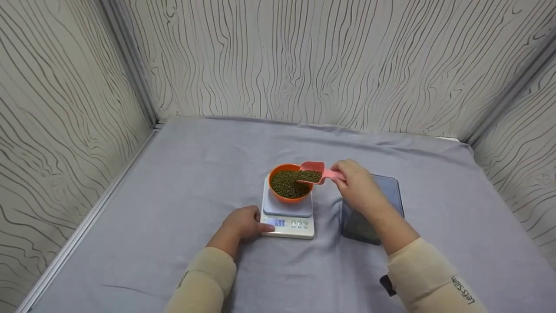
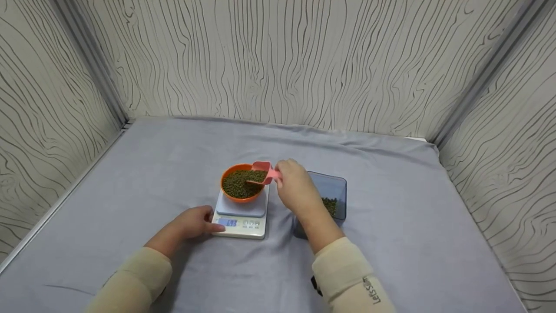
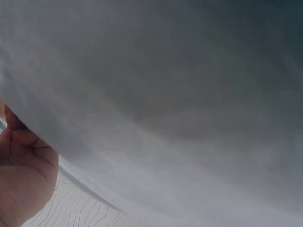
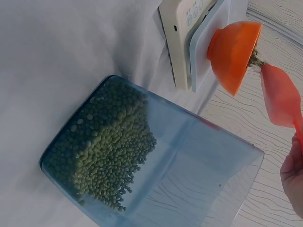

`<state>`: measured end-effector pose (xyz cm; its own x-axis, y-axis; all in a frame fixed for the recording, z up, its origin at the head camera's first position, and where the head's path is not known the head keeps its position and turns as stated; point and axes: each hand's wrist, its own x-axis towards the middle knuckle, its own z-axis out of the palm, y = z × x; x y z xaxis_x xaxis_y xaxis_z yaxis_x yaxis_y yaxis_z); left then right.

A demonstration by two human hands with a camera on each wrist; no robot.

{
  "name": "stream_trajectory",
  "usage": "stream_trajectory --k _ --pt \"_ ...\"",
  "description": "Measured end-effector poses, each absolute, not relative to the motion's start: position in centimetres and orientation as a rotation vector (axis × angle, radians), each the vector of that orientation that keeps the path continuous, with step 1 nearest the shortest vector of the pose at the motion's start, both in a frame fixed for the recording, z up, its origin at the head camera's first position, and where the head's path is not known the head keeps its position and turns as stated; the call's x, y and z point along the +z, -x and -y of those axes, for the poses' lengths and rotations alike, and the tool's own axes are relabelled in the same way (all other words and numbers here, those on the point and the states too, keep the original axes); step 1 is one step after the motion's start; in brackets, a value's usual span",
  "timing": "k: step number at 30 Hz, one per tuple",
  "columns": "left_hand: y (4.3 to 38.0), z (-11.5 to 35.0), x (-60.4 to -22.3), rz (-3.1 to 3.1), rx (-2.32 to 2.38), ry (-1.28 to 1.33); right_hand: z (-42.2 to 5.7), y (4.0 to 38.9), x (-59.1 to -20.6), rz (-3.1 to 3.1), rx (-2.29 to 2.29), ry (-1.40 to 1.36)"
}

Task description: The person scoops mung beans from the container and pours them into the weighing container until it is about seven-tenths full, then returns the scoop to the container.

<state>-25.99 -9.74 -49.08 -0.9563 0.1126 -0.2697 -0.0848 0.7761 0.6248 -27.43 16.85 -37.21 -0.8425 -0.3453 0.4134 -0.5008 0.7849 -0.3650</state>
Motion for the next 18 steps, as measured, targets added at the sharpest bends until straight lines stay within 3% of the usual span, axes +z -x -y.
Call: stream_trajectory --k 18 --pt "26.0 9.8 -48.9 -2.695 0.950 -0.032 -18.0 27.6 -37.4 2.637 0.611 -0.645"
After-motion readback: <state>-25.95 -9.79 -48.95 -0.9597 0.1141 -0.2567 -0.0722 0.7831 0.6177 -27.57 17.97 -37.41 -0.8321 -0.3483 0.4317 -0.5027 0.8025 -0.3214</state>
